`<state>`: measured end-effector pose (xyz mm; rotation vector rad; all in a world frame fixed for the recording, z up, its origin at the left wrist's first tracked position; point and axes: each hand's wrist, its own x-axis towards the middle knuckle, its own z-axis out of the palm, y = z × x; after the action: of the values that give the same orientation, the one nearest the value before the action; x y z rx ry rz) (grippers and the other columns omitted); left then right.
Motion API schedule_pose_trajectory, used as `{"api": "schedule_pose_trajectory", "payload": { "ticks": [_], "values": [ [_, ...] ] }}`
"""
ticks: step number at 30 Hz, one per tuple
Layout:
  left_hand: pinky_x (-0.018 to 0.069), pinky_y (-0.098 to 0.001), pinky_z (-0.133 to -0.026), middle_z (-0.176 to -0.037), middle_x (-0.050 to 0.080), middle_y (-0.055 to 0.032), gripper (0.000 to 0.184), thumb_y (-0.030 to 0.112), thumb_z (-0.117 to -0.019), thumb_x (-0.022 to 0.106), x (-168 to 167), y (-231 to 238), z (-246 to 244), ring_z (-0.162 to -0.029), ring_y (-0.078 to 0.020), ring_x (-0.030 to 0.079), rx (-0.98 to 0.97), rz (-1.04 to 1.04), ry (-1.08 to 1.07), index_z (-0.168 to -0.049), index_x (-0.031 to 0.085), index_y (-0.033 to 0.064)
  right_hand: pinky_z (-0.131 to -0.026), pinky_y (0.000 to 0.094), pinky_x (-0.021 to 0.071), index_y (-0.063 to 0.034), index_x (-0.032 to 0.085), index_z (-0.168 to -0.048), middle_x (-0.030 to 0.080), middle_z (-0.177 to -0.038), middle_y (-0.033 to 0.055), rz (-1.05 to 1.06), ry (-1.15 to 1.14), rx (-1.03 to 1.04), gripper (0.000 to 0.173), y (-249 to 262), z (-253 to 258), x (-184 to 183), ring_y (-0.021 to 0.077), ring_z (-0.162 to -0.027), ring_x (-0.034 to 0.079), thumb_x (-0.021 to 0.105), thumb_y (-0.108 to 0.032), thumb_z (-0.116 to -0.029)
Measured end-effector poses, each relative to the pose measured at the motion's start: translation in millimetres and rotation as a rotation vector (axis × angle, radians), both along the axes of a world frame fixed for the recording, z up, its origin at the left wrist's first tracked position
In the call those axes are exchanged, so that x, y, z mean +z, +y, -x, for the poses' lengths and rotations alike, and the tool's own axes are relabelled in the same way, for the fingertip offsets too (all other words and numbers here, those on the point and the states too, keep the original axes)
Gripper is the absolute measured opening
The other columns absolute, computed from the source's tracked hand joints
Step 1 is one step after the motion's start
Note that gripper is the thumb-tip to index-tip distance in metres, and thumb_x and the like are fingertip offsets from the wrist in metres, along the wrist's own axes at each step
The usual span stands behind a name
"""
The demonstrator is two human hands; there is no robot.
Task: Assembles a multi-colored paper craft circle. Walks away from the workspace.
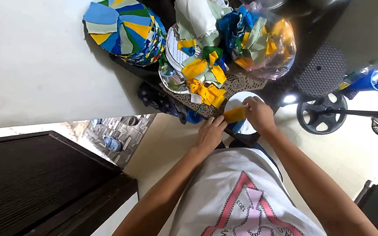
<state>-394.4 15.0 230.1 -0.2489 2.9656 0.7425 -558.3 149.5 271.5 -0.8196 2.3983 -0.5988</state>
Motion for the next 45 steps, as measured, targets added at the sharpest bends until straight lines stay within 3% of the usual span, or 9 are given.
{"api": "schedule_pose_trajectory", "payload": {
  "ticks": [5, 8, 14, 20, 23, 31, 33, 37, 45],
  "values": [
    [0.0555, -0.0564, -0.088, -0.135, 0.066, -0.0163, 0.028, -0.005, -0.0956, 0.057, 0.1, -1.0, 1.3, -0.111, -0.0426, 0.068, -0.015, 0.018, -0.019, -0.114, 0.075, 0.0045, -0.071, 0.0527, 0.0591, -0.0006, 0.077, -0.105, 0.069, -0.101, 0.0211, 0.210, 0.240, 0.110, 0.021, 27.9, -17.7, -20.9, 0.0377, -0.087, 0.071, 0.061, 0.005, -0.0934],
    [0.0536, -0.0569, -0.092, -0.141, 0.063, -0.0125, 0.033, -0.004, -0.0970, 0.055, 4.9, -1.7, 3.2, -0.116, -0.0417, 0.066, -0.021, 0.006, -0.075, -0.122, 0.074, 0.0063, -0.072, 0.0534, 0.0577, -0.0029, 0.077, -0.110, 0.069, -0.103, 0.0234, 0.169, 0.247, 0.162, 0.028, 32.3, -25.9, -33.4, 0.0409, -0.089, 0.070, 0.061, 0.009, -0.0901],
    [0.0520, -0.0573, -0.095, -0.133, 0.068, -0.0144, 0.035, -0.006, -0.0946, 0.056, 15.7, -13.2, 33.7, -0.118, -0.0412, 0.064, -0.057, -0.004, 0.020, -0.124, 0.072, 0.0045, -0.078, 0.0558, 0.0585, -0.0041, 0.075, -0.116, 0.069, -0.114, 0.0210, 0.189, 0.131, -0.071, 0.030, 52.9, -29.1, -23.3, 0.0387, -0.097, 0.071, 0.055, 0.006, -0.0960],
    [0.0361, -0.0615, -0.112, -0.144, 0.059, -0.0132, 0.040, -0.005, -0.0946, 0.059, 19.6, -21.9, 85.8, -0.139, -0.0400, 0.048, -0.284, 0.096, -0.091, -0.131, 0.067, 0.0068, -0.086, 0.0569, 0.0571, -0.0020, 0.074, -0.120, 0.069, -0.120, 0.0235, 0.062, 0.070, -0.219, 0.030, 103.2, -45.1, -31.9, 0.0404, -0.104, 0.070, 0.051, -0.003, -0.1011],
    [0.0300, -0.0640, -0.115, -0.146, 0.058, -0.0139, 0.042, -0.007, -0.0934, 0.060, 19.5, -20.4, 89.4, -0.142, -0.0397, 0.044, -0.288, 0.131, -0.147, -0.134, 0.065, 0.0061, -0.082, 0.0552, 0.0583, -0.0001, 0.074, -0.116, 0.069, -0.117, 0.0248, 0.092, 0.114, -0.260, 0.030, 117.4, -55.0, -37.2, 0.0408, -0.101, 0.071, 0.049, -0.001, -0.1001],
    [0.0325, -0.0645, -0.112, -0.150, 0.055, -0.0131, 0.052, -0.006, -0.0939, 0.057, 17.4, -17.9, 70.6, -0.143, -0.0389, 0.044, -0.157, 0.108, -0.158, -0.143, 0.060, 0.0111, -0.077, 0.0550, 0.0587, -0.0001, 0.075, -0.114, 0.069, -0.113, 0.0252, 0.128, 0.167, -0.290, 0.028, 122.4, -66.9, -41.7, 0.0413, -0.097, 0.071, 0.051, 0.000, -0.0987],
    [0.0389, -0.0626, -0.109, -0.147, 0.057, -0.0143, 0.048, -0.005, -0.0943, 0.058, 19.9, -31.0, 72.2, -0.139, -0.0399, 0.049, -0.049, 0.076, -0.072, -0.139, 0.063, 0.0103, -0.077, 0.0550, 0.0586, 0.0003, 0.075, -0.113, 0.069, -0.113, 0.0253, 0.135, 0.168, -0.294, 0.027, 119.9, -67.8, -40.4, 0.0414, -0.097, 0.071, 0.052, 0.000, -0.0988],
    [0.0399, -0.0616, -0.110, -0.141, 0.060, -0.0196, 0.034, 0.002, -0.1006, 0.053, 35.4, -84.3, 81.7, -0.136, -0.0438, 0.050, 0.122, 0.071, -0.051, -0.133, 0.065, 0.0027, -0.078, 0.0551, 0.0585, 0.0009, 0.075, -0.113, 0.069, -0.112, 0.0257, 0.144, 0.171, -0.317, 0.027, 116.0, -71.4, -39.8, 0.0418, -0.097, 0.071, 0.052, 0.000, -0.0986],
    [0.0412, -0.0627, -0.107, -0.129, 0.064, -0.0229, 0.023, 0.008, -0.0991, 0.063, 34.7, -141.9, 94.0, -0.131, -0.0463, 0.053, 0.043, 0.218, -0.059, -0.119, 0.069, -0.0020, -0.080, 0.0563, 0.0581, 0.0008, 0.075, -0.113, 0.069, -0.114, 0.0261, 0.129, 0.148, -0.392, 0.028, 111.8, -87.1, -40.4, 0.0424, -0.100, 0.070, 0.051, 0.000, -0.0988]
  ]
}}
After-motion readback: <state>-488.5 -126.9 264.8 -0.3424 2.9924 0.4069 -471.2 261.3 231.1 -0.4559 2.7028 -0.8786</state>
